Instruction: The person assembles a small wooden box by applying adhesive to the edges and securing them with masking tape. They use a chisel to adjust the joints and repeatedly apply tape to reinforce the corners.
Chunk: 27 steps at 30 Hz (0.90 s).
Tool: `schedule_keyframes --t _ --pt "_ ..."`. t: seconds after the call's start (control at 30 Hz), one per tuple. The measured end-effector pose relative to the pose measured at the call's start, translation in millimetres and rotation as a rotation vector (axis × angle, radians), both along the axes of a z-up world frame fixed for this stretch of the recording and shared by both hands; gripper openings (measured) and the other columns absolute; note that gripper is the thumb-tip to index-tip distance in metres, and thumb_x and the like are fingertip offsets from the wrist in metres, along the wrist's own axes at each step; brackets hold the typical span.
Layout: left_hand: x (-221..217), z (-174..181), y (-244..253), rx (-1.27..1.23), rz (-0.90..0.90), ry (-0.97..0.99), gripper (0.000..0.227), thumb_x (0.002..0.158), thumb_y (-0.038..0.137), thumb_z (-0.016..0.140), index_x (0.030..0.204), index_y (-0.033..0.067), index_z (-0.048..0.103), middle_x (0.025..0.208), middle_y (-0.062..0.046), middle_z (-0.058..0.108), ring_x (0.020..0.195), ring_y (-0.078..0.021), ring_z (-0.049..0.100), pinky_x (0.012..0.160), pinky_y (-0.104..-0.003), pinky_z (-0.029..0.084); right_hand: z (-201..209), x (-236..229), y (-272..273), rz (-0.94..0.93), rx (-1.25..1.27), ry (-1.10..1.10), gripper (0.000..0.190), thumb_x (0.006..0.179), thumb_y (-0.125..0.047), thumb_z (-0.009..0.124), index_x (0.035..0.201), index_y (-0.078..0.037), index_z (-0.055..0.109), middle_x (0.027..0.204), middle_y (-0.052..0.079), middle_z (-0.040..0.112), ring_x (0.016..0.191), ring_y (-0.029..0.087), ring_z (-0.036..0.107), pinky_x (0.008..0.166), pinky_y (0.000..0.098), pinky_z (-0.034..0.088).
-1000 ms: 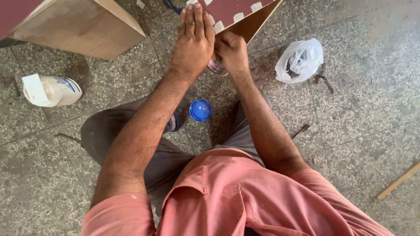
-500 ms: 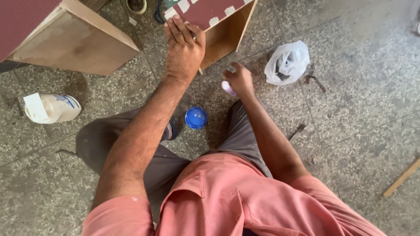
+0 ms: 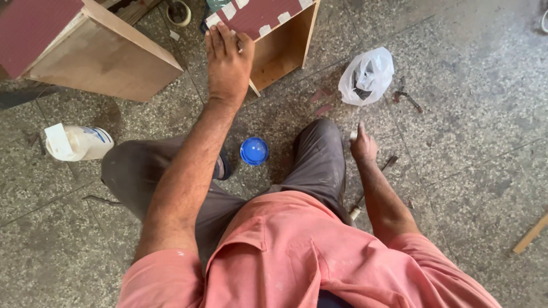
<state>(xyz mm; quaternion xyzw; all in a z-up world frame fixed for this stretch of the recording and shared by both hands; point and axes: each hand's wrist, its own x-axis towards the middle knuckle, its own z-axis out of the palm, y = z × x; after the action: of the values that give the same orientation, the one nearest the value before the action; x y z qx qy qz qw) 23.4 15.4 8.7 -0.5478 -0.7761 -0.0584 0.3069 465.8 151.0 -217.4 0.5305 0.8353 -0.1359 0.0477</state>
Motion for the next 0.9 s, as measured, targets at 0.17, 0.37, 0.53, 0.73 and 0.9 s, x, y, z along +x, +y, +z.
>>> schedule_keyframes --t 0.17,0.37,0.53,0.73,0.9 --pt "-35.8 28.6 -10.0 0.190 -0.132 -0.637 0.057 0.089 0.033 0.090 0.132 0.0062 0.064 0.136 -0.021 0.062 0.128 -0.0407 0.056 0.110 -0.066 0.036 38.7 -16.9 15.6 -0.103 -0.035 -0.050 0.040 0.099 -0.038 0.073 0.128 -0.011 0.068 0.114 0.022 0.073 0.104 0.041 0.070 0.085 0.0522 0.056" --pt "-64.3 14.1 -12.1 0.424 -0.130 -1.573 0.047 0.088 0.025 0.088 0.126 0.0125 0.063 0.126 -0.010 0.069 0.117 -0.0208 0.066 0.102 -0.039 0.056 162.3 -177.3 14.7 -0.279 -0.771 0.910 0.060 0.101 -0.044 0.055 0.142 -0.001 0.060 0.122 0.022 0.070 0.101 0.035 0.070 0.073 0.0490 0.057" --pt "-39.3 15.3 -16.6 0.346 0.102 -1.405 0.026 0.088 0.027 0.084 0.110 0.0161 0.075 0.107 -0.001 0.077 0.097 -0.0162 0.072 0.089 -0.039 0.060 229.1 -308.0 -4.2 -0.334 -1.137 1.700 0.068 0.096 -0.025 0.067 0.152 -0.003 0.035 0.138 0.019 0.056 0.138 0.040 0.051 0.116 0.0545 0.044" --pt "3.1 63.6 -63.6 -0.022 -0.011 -1.506 0.039 0.096 0.034 0.077 0.130 0.0160 0.070 0.125 -0.010 0.073 0.112 -0.0250 0.069 0.096 -0.046 0.056 268.3 -263.5 -39.3 -0.194 -1.090 1.662 0.050 0.088 0.006 0.067 0.136 0.002 0.056 0.126 0.017 0.068 0.120 0.028 0.069 0.107 0.0442 0.057" --pt "55.4 95.6 -98.7 0.157 -0.342 -1.563 0.080 0.084 0.033 0.087 0.152 0.0144 0.047 0.152 -0.012 0.049 0.137 -0.0284 0.050 0.106 -0.046 0.048 290.6 -189.4 -87.3 0.407 -0.756 0.987 0.039 0.084 0.004 0.078 0.122 0.001 0.070 0.110 0.009 0.077 0.097 0.018 0.073 0.088 0.0339 0.061"
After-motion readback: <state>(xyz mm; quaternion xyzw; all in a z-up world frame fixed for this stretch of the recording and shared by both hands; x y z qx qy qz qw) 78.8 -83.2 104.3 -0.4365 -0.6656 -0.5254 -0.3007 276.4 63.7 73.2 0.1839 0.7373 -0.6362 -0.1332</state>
